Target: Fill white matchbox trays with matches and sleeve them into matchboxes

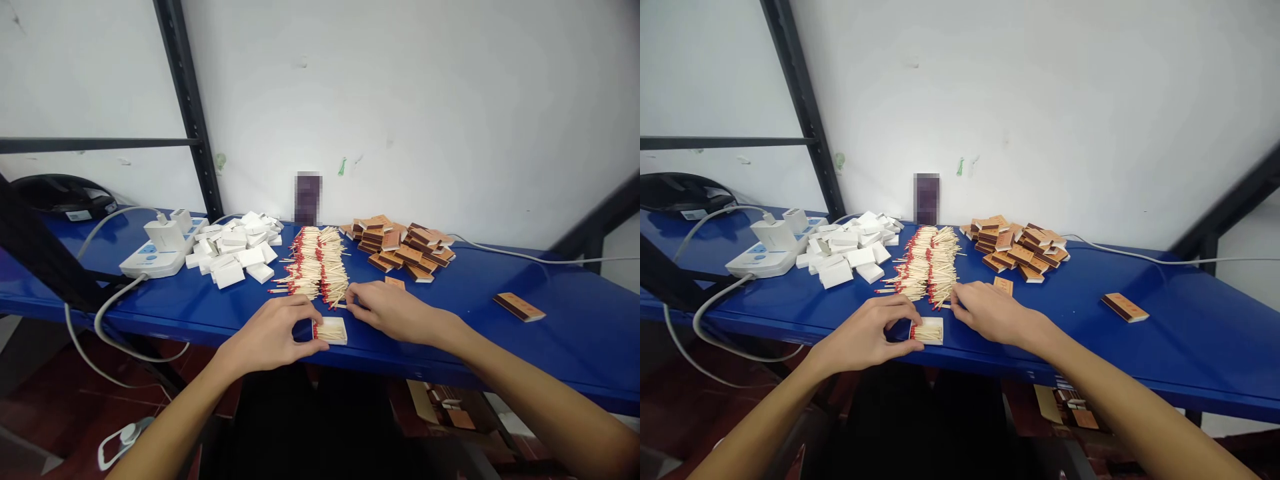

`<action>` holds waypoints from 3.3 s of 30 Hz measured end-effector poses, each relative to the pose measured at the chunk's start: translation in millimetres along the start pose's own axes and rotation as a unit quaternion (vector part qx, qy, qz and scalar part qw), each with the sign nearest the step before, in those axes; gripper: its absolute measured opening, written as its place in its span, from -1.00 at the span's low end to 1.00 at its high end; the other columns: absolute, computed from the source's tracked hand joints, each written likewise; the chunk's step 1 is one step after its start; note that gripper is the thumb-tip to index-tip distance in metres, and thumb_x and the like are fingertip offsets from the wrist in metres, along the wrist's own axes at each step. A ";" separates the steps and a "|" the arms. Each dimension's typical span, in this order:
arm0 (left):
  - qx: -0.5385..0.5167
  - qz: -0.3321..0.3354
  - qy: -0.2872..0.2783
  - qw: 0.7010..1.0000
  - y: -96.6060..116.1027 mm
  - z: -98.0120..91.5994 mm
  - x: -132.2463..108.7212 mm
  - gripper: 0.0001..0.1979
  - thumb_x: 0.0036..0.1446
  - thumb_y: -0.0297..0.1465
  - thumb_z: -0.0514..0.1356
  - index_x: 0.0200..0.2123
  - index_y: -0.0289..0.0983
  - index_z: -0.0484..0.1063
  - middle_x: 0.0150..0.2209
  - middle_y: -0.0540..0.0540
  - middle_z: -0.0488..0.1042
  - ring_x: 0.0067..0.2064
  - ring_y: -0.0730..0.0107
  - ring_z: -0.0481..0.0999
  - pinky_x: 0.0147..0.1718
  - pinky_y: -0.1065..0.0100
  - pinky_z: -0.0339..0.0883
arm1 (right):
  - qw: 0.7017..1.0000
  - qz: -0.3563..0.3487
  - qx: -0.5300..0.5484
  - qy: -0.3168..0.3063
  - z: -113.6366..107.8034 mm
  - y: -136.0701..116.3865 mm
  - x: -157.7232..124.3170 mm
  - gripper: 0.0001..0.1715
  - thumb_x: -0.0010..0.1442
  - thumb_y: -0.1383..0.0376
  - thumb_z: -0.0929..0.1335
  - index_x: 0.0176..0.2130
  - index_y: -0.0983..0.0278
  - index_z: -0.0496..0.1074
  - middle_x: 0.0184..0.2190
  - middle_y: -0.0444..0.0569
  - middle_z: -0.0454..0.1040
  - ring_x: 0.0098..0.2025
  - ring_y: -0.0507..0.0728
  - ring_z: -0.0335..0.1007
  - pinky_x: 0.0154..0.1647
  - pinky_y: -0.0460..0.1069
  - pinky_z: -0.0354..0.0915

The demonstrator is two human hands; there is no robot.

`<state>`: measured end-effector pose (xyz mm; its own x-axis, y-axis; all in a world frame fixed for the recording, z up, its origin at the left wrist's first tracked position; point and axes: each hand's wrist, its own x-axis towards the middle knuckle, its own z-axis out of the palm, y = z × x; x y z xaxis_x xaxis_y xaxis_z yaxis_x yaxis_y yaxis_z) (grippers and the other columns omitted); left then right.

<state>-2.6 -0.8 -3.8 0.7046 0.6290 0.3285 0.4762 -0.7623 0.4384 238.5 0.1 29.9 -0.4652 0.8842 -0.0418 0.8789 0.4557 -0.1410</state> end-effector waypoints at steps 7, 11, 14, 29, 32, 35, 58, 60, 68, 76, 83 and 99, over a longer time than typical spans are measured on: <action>0.008 -0.024 0.004 1.000 2.4 -2.2 0.0 -0.70 0.13 -0.18 0.30 -0.15 -0.22 0.42 -0.27 0.00 0.49 -0.32 0.38 0.42 -0.28 0.37 0.25 | 1.000 -0.018 0.003 -0.024 -16.3 -7.8 7.1 -0.85 0.30 0.26 0.24 -0.29 0.23 0.35 -0.35 -0.07 0.46 -0.33 0.09 0.30 -0.40 -0.05 0.02; -0.006 -0.032 0.011 0.999 2.2 -2.1 0.8 -0.62 0.11 -0.20 0.31 -0.03 -0.18 0.39 -0.26 0.00 0.49 -0.34 0.38 0.42 -0.26 0.36 0.28 | 0.998 -0.036 0.051 -0.033 -28.3 -9.4 4.2 -0.83 0.26 0.23 0.26 -0.32 0.24 0.37 -0.40 -0.09 0.42 -0.40 0.06 0.23 -0.44 -0.06 0.04; -0.014 -0.037 0.013 0.999 1.0 -1.0 1.1 -0.50 0.10 -0.19 0.32 0.09 -0.14 0.34 -0.24 0.01 0.49 -0.34 0.38 0.43 -0.25 0.36 0.28 | 0.994 -0.064 0.087 -0.028 -28.7 -12.5 0.2 -0.81 0.25 0.24 0.25 -0.36 0.24 0.37 -0.45 -0.13 0.40 -0.45 0.03 0.18 -0.44 -0.06 0.04; 0.009 -0.012 0.009 1.000 1.1 -1.9 1.6 -0.70 0.14 -0.19 0.30 -0.11 -0.21 0.48 -0.32 0.00 0.48 -0.34 0.38 0.43 -0.24 0.36 0.28 | 0.989 -0.058 0.131 -0.033 -10.1 -22.2 -6.7 -0.79 0.27 0.21 0.26 -0.36 0.24 0.38 -0.49 -0.14 0.37 -0.41 0.05 0.20 -0.41 -0.06 0.06; 0.007 -0.011 0.008 1.000 1.1 -1.7 0.7 -0.72 0.14 -0.21 0.30 -0.13 -0.21 0.47 -0.33 0.01 0.47 -0.34 0.38 0.43 -0.24 0.36 0.27 | 0.991 -0.044 0.125 -0.010 -9.0 -18.4 -5.3 -0.74 0.32 0.17 0.21 -0.29 0.23 0.40 -0.46 -0.10 0.38 -0.39 0.08 0.23 -0.38 -0.04 0.09; -0.002 -0.010 0.008 1.000 2.3 -2.6 -0.4 -0.71 0.11 -0.22 0.31 -0.15 -0.21 0.42 -0.30 0.02 0.47 -0.34 0.40 0.42 -0.25 0.37 0.27 | 0.994 -0.037 0.098 0.013 -5.5 -13.0 -1.9 -0.78 0.34 0.24 0.21 -0.17 0.23 0.41 -0.41 -0.07 0.42 -0.34 0.11 0.27 -0.35 -0.03 0.11; -0.016 -0.007 -0.004 1.000 6.1 -5.9 -1.0 -0.69 0.04 -0.21 0.35 -0.22 -0.21 0.39 -0.28 0.02 0.48 -0.34 0.40 0.42 -0.25 0.36 0.28 | 0.992 -0.103 0.066 0.017 8.0 -3.9 6.4 -0.77 0.40 0.27 0.17 -0.26 0.24 0.35 -0.32 -0.04 0.49 -0.31 0.11 0.35 -0.31 -0.02 0.14; -0.016 -0.006 -0.003 1.000 5.6 -5.7 -1.1 -0.69 0.03 -0.22 0.35 -0.22 -0.21 0.39 -0.28 0.02 0.48 -0.34 0.41 0.41 -0.25 0.36 0.27 | 0.994 -0.101 0.045 0.008 8.9 -7.9 7.2 -0.77 0.40 0.29 0.17 -0.26 0.24 0.34 -0.36 -0.03 0.48 -0.34 0.11 0.34 -0.34 -0.02 0.12; -0.009 -0.006 -0.003 1.000 5.2 -5.8 -1.3 -0.68 0.02 -0.23 0.37 -0.24 -0.22 0.36 -0.32 0.05 0.44 -0.38 0.43 0.37 -0.29 0.39 0.23 | 0.991 -0.109 0.065 0.039 16.0 -11.3 16.0 -0.85 0.36 0.27 0.22 -0.20 0.24 0.36 -0.30 -0.03 0.49 -0.30 0.12 0.37 -0.34 -0.03 0.11; -0.010 -0.019 0.007 1.000 4.5 -5.6 0.0 -0.71 0.04 -0.26 0.33 -0.25 -0.22 0.33 -0.36 0.05 0.40 -0.39 0.43 0.35 -0.30 0.38 0.22 | 0.991 -0.124 0.043 -0.002 7.2 -10.0 14.0 -0.77 0.40 0.26 0.15 -0.27 0.24 0.28 -0.39 -0.06 0.42 -0.40 0.09 0.28 -0.39 -0.03 0.07; -0.013 -0.005 0.006 1.000 4.7 -6.4 0.2 -0.72 0.02 -0.27 0.35 -0.28 -0.23 0.34 -0.40 0.08 0.34 -0.42 0.46 0.30 -0.33 0.40 0.18 | 0.990 -0.135 0.003 -0.034 5.3 -6.2 11.9 -0.77 0.40 0.23 0.16 -0.23 0.26 0.30 -0.41 -0.05 0.41 -0.40 0.09 0.27 -0.39 -0.03 0.08; -0.030 -0.037 0.007 0.999 4.3 -5.1 1.3 -0.69 0.06 -0.27 0.34 -0.20 -0.20 0.31 -0.40 0.10 0.35 -0.41 0.44 0.29 -0.36 0.41 0.14 | 0.987 -0.125 0.099 -0.009 -5.8 -29.3 -2.9 -0.77 0.38 0.22 0.19 -0.30 0.24 0.27 -0.48 -0.15 0.34 -0.47 0.03 0.16 -0.44 -0.05 0.00</action>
<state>-2.3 -2.6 2.8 0.6612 0.6856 0.3045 0.4944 -0.7036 0.5104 214.7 -15.2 39.9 -0.6691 0.7431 0.0010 0.6988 0.6296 -0.3395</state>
